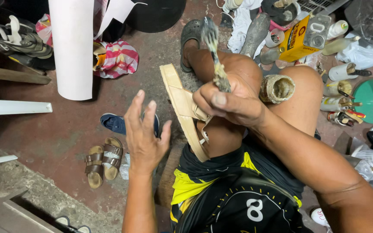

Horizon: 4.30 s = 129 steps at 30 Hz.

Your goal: The person applies adhesive to the side and bottom of a sandal using a brush and a container of glue, then holds the sandal while it sets.

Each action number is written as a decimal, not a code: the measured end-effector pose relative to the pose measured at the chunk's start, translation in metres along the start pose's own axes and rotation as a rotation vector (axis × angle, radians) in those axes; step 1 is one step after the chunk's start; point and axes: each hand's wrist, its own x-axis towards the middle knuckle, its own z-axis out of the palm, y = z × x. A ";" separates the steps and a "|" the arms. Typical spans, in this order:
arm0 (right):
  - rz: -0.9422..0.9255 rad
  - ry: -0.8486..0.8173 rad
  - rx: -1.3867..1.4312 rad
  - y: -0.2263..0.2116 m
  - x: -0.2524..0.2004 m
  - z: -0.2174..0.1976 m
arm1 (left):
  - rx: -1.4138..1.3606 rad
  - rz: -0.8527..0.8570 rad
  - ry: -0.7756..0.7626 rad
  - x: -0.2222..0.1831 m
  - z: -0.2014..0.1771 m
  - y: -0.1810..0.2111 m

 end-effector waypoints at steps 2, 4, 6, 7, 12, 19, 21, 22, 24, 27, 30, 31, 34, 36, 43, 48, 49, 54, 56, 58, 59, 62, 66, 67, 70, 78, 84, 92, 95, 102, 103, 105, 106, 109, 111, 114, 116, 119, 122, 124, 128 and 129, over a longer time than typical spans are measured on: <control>0.006 0.014 0.041 0.002 0.003 -0.003 | 0.023 0.053 0.018 -0.004 0.007 0.001; 0.025 0.033 0.102 0.002 0.004 -0.006 | 0.066 0.067 0.033 -0.005 0.012 0.000; 0.008 -0.011 0.098 0.001 0.004 -0.007 | 0.058 0.025 0.035 -0.006 0.013 0.000; 0.001 -0.040 0.095 0.001 0.005 -0.007 | 0.031 -0.022 0.035 -0.005 0.013 0.000; 0.011 -0.118 0.118 -0.003 0.004 0.000 | -0.403 -0.331 0.047 0.006 0.010 -0.002; 0.155 0.091 0.279 -0.006 0.018 -0.002 | 0.068 0.148 -0.075 0.024 0.007 -0.003; 0.168 0.081 0.395 -0.011 0.027 -0.006 | 0.018 0.141 -0.105 0.031 0.009 -0.003; 0.174 0.081 0.456 -0.013 0.029 -0.008 | 0.002 0.154 -0.094 0.035 0.010 -0.003; 0.159 0.131 0.519 -0.015 0.029 -0.012 | -0.035 0.149 -0.093 0.035 0.011 0.000; 0.168 0.159 0.576 -0.017 0.034 -0.021 | -0.129 0.089 -0.139 0.034 0.010 -0.002; 0.156 0.181 0.614 -0.017 0.038 -0.028 | -0.265 0.010 -0.201 0.028 0.013 -0.004; 0.148 0.193 0.629 -0.016 0.038 -0.029 | -0.307 -0.014 -0.214 0.024 0.014 -0.005; 0.144 0.242 0.706 -0.013 0.036 -0.032 | -0.430 -0.139 -0.303 0.011 0.019 -0.006; 0.128 0.261 0.691 -0.015 0.035 -0.035 | -0.687 -0.290 -0.329 0.006 0.025 -0.005; -0.005 0.291 0.533 0.004 0.010 -0.046 | -1.279 -0.666 -0.301 -0.005 0.043 0.009; -0.022 0.428 0.377 0.007 -0.014 -0.046 | -1.288 -0.769 -0.307 -0.005 0.044 0.016; -0.020 0.467 0.321 0.007 -0.019 -0.043 | -1.280 -0.812 -0.312 -0.006 0.043 0.018; 0.116 0.629 0.147 0.012 -0.036 -0.032 | -1.227 -0.911 -0.328 -0.008 0.048 0.020; 0.154 0.619 0.103 0.012 -0.043 -0.029 | -1.230 -0.927 -0.299 -0.011 0.052 0.021; 0.193 0.620 0.027 0.011 -0.048 -0.028 | -1.227 -0.945 -0.302 -0.013 0.055 0.021; 0.196 0.604 -0.002 0.010 -0.051 -0.028 | -1.225 -0.950 -0.305 -0.013 0.056 0.020; 0.189 0.568 -0.071 0.009 -0.058 -0.027 | -1.191 -0.975 -0.291 -0.015 0.060 0.020; 0.126 0.572 -0.139 0.013 -0.062 -0.026 | -1.107 -0.914 -0.277 -0.018 0.064 0.018; 0.107 0.577 -0.161 0.013 -0.064 -0.027 | -1.070 -0.903 -0.279 -0.018 0.065 0.018; 0.144 0.645 -0.329 0.015 -0.067 -0.028 | -1.044 -0.870 -0.282 -0.018 0.069 0.017; 0.056 0.592 -0.358 0.019 -0.073 -0.027 | -1.106 -0.802 -0.301 -0.018 0.075 0.013; 0.064 0.588 -0.378 0.016 -0.075 -0.023 | -0.962 -0.721 -0.320 -0.008 0.067 0.011; 0.153 0.641 -0.419 0.014 -0.072 -0.016 | -0.830 -0.658 -0.304 -0.014 0.073 0.001; 0.146 0.658 -0.470 0.019 -0.073 -0.009 | -0.873 -0.748 -0.322 -0.030 0.087 -0.005; 0.125 0.698 -0.380 0.041 -0.070 0.001 | -1.620 -0.863 -0.088 -0.034 0.109 0.006; 0.114 0.706 -0.341 0.043 -0.070 0.000 | -1.654 -0.854 -0.062 -0.031 0.110 0.009; 0.080 0.702 -0.354 0.045 -0.067 -0.001 | -1.677 -0.844 -0.033 -0.025 0.110 0.013; 0.063 0.697 -0.360 0.045 -0.066 -0.002 | -1.666 -0.843 -0.031 -0.023 0.110 0.014; -0.073 0.677 -0.747 0.042 -0.057 -0.004 | -1.560 -0.821 -0.015 -0.022 0.113 0.018; -0.017 0.674 -0.640 0.040 -0.050 -0.005 | -1.477 -0.758 -0.045 -0.024 0.113 0.021; 0.099 0.660 -0.399 0.041 -0.040 -0.005 | -1.321 -0.622 -0.126 -0.027 0.107 0.026; 0.136 0.643 -0.223 0.040 -0.036 -0.007 | -1.155 -0.547 -0.123 -0.026 0.099 0.028; 0.156 0.603 -0.053 0.043 -0.040 -0.006 | -1.079 -0.558 -0.174 -0.025 0.083 0.033; 0.163 0.575 -0.057 0.047 -0.042 -0.005 | -0.903 -0.455 -0.211 -0.016 0.070 0.034; 0.162 0.567 -0.051 0.051 -0.039 -0.004 | -1.051 -0.387 -0.162 -0.008 0.067 0.035; 0.065 0.568 0.017 0.059 -0.034 -0.004 | -1.221 -0.393 -0.170 -0.002 0.073 0.035; 0.046 0.598 0.022 0.060 -0.035 -0.004 | -1.201 -0.382 -0.168 -0.003 0.075 0.034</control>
